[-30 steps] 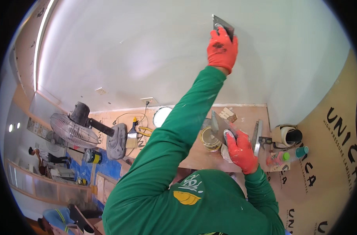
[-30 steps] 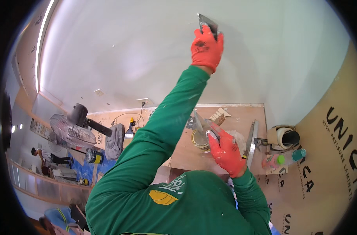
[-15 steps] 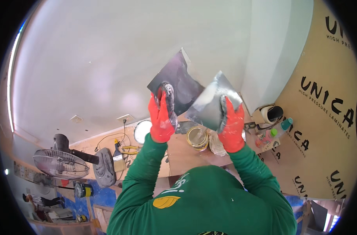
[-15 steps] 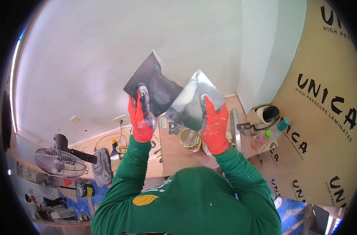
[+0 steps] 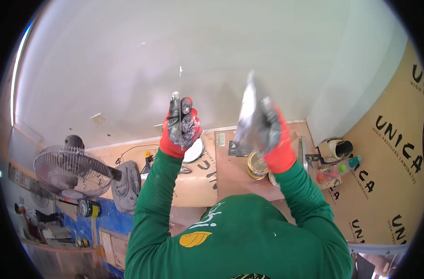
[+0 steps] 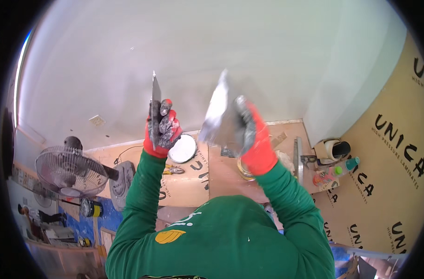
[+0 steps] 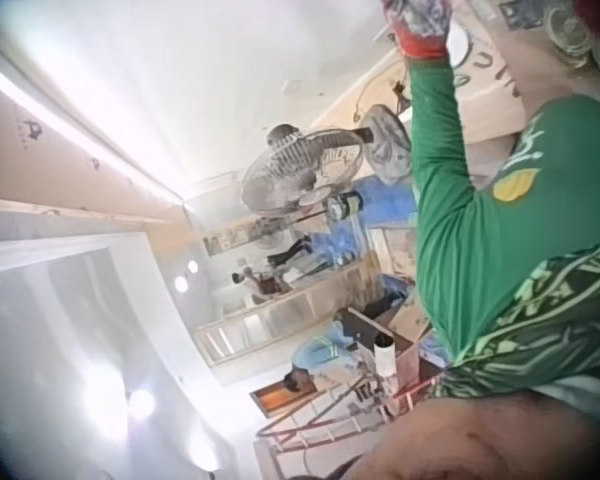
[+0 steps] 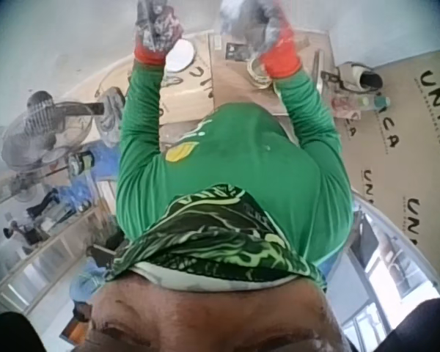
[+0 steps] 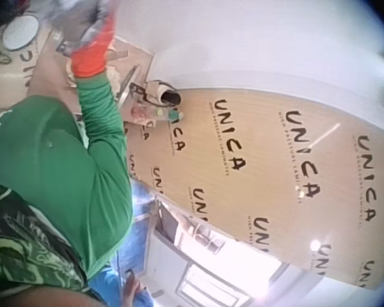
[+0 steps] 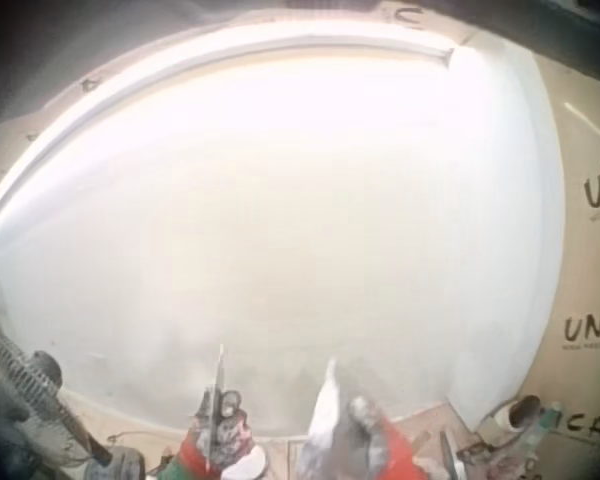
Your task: The person applies plaster to a wall and corner using two spatulas to spread and smooth the material.
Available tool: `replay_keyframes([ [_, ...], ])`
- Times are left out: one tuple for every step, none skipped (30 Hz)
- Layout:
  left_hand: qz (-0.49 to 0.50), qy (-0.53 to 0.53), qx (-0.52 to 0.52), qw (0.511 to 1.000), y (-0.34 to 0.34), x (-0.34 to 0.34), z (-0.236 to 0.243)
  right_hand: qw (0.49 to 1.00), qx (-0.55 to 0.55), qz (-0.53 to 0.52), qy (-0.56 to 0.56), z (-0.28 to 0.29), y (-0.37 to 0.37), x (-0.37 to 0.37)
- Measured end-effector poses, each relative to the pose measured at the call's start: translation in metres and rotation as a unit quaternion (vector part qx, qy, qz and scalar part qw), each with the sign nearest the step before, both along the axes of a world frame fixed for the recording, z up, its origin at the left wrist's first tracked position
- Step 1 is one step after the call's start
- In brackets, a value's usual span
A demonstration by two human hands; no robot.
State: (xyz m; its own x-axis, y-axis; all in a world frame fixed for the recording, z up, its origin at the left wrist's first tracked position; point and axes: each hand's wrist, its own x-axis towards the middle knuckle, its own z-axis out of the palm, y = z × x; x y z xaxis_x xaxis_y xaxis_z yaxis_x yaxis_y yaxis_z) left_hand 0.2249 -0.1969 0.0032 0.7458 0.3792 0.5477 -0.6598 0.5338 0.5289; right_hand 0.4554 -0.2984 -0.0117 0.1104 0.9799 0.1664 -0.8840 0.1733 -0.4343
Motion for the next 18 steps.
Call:
replay_keyframes([
  [0.094,0.053,-0.051,0.993,-0.006,0.003,0.0,0.999,-0.009,0.041,-0.004,-0.016,-0.002,-0.023],
  [0.065,0.063,-0.065,0.994,-0.005,-0.001,-0.004,0.997,-0.047,0.062,-0.011,-0.01,-0.013,-0.055],
  [0.146,0.098,-0.098,0.98,0.007,-0.018,-0.029,0.993,-0.081,0.089,-0.013,0.001,-0.021,-0.086],
  [0.237,0.162,-0.026,0.958,0.01,-0.031,-0.04,0.991,-0.073,0.112,0.012,-0.004,-0.013,-0.104],
  [0.339,0.246,0.122,0.9,0.011,-0.036,-0.048,0.989,-0.066,0.125,0.036,-0.015,-0.002,-0.114],
  [0.428,0.325,0.295,0.79,0.013,-0.043,-0.055,0.987,-0.06,0.138,0.06,-0.022,0.004,-0.119],
  [0.47,0.363,0.401,0.698,0.018,-0.057,-0.06,0.987,-0.02,0.149,0.062,-0.001,0.008,-0.118],
  [0.476,0.377,0.46,0.648,0.023,-0.072,-0.065,0.987,-0.016,0.15,0.052,0.012,0.021,-0.115],
  [0.481,0.382,0.514,0.598,0.031,-0.085,-0.072,0.988,-0.013,0.15,0.038,0.02,0.035,-0.11],
  [0.479,0.388,0.45,0.646,0.036,-0.101,-0.078,0.987,-0.007,0.157,0.024,0.026,0.042,-0.108],
  [0.5,0.37,0.35,0.7,0.041,-0.115,-0.081,0.995,-0.011,0.099,-0.022,0.017,0.047,-0.102],
  [0.515,0.331,0.247,0.751,0.047,-0.12,-0.08,0.997,-0.008,0.038,-0.07,0.001,0.059,-0.089],
  [0.547,0.261,0.107,0.788,0.058,-0.129,-0.063,0.997,0.012,0.041,-0.068,0.005,0.061,-0.083],
  [0.564,0.179,-0.034,0.805,0.069,-0.139,-0.045,0.996,0.033,0.045,-0.065,0.01,0.062,-0.076],
  [0.696,0.259,0.037,0.669,0.082,-0.163,-0.028,0.992,0.062,0.106,-0.015,0.021,0.045,-0.074],
  [0.788,0.332,0.104,0.508,0.095,-0.184,-0.009,0.991,0.061,0.034,-0.112,0.012,0.039,-0.068],
  [0.842,0.356,0.128,0.385,0.096,-0.195,0.015,0.976,0.06,-0.038,-0.205,-0.004,0.036,-0.063],
  [0.878,0.374,0.152,0.257,0.1,-0.206,0.036,0.947,0.061,-0.112,-0.296,-0.021,0.033,-0.058],
])
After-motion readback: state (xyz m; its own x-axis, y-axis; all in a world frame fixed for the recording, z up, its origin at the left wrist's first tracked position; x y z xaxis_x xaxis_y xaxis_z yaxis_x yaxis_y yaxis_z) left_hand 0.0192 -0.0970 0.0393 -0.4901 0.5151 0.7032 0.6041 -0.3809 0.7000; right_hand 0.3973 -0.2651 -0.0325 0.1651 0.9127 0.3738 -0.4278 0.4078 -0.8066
